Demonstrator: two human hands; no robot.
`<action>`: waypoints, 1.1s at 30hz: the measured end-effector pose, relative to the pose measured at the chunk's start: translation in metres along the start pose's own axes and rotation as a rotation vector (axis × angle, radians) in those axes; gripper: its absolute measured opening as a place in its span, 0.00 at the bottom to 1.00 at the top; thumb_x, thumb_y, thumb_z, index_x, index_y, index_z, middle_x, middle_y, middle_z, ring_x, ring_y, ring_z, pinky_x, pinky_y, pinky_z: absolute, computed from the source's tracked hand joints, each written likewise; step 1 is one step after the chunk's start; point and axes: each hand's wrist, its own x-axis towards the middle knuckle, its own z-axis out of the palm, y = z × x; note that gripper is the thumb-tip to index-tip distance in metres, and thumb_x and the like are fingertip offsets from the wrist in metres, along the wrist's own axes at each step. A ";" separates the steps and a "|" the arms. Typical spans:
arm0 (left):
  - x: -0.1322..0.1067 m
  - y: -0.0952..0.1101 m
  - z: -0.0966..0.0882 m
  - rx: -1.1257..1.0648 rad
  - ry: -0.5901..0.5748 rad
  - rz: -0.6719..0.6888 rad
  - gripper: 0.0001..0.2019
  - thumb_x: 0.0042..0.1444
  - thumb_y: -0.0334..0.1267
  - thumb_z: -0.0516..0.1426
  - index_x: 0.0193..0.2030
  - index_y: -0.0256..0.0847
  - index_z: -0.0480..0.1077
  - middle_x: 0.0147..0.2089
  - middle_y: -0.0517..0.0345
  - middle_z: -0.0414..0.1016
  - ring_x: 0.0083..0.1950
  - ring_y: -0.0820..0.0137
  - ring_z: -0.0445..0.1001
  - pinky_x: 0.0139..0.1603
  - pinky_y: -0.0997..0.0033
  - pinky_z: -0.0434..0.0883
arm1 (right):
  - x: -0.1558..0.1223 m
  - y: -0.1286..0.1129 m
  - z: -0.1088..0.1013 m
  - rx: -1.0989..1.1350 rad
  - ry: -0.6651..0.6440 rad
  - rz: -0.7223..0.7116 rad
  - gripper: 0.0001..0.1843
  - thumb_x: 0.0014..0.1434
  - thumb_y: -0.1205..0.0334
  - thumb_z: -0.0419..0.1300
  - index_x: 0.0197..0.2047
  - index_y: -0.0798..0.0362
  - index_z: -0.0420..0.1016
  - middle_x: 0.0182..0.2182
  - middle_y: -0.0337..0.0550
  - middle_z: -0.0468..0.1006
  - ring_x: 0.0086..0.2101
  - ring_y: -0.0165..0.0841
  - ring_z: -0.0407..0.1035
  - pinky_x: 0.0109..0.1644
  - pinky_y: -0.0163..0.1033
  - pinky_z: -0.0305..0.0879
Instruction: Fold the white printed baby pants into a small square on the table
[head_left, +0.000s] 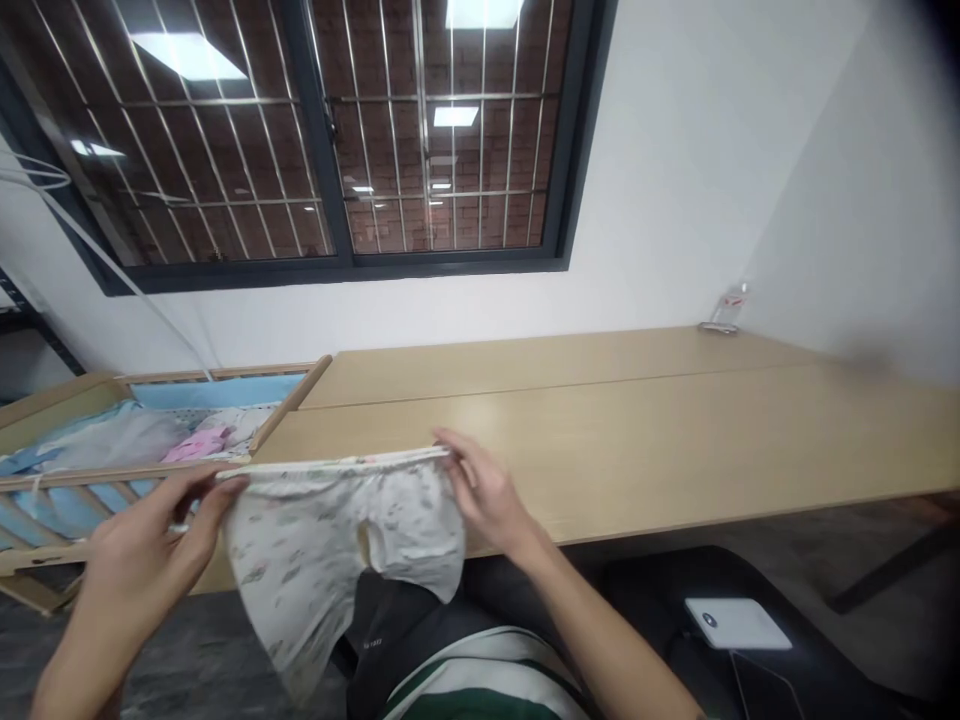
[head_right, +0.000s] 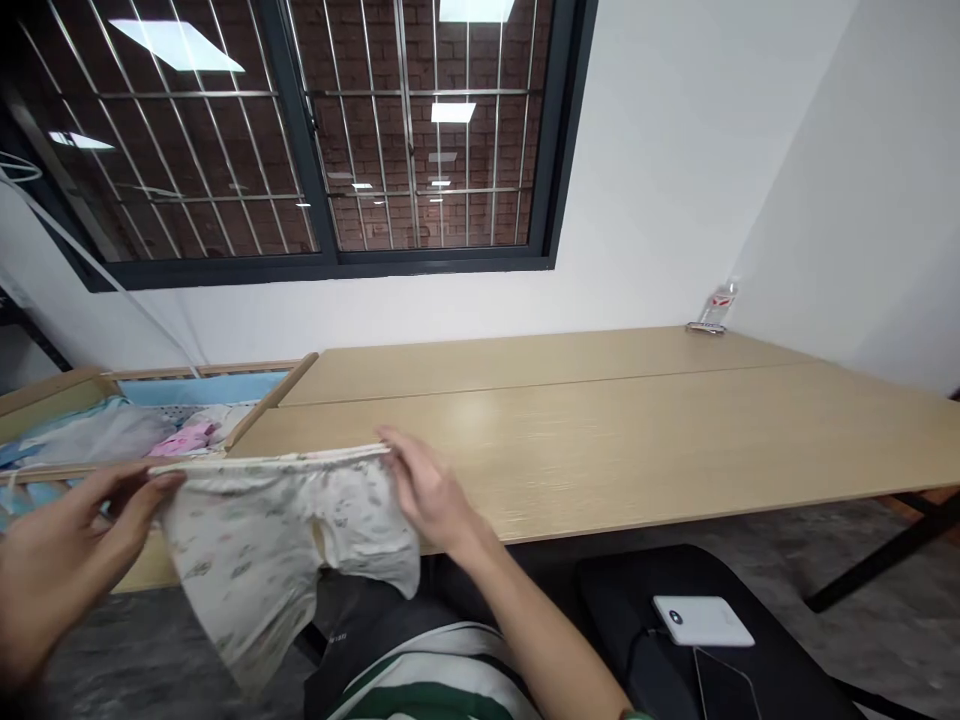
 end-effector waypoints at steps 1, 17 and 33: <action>0.012 0.018 0.005 -0.078 -0.002 0.025 0.14 0.63 0.57 0.52 0.48 0.58 0.71 0.36 0.70 0.77 0.35 0.68 0.75 0.37 0.70 0.70 | 0.008 0.005 -0.013 -0.013 0.032 0.050 0.19 0.71 0.65 0.52 0.63 0.50 0.68 0.52 0.50 0.78 0.51 0.36 0.74 0.54 0.42 0.72; 0.086 0.095 0.238 -0.224 -0.615 0.002 0.15 0.64 0.42 0.53 0.53 0.41 0.72 0.45 0.52 0.81 0.46 0.62 0.78 0.44 0.68 0.71 | 0.029 0.220 -0.054 -0.355 -0.361 0.692 0.06 0.59 0.67 0.59 0.40 0.56 0.76 0.36 0.42 0.78 0.31 0.29 0.70 0.36 0.32 0.64; 0.015 0.110 0.275 -0.002 -0.770 0.295 0.28 0.69 0.48 0.42 0.68 0.32 0.59 0.73 0.36 0.59 0.75 0.51 0.54 0.70 0.53 0.56 | -0.019 0.216 -0.039 -0.618 -0.743 0.465 0.16 0.64 0.69 0.55 0.51 0.52 0.79 0.52 0.51 0.78 0.52 0.41 0.72 0.56 0.39 0.63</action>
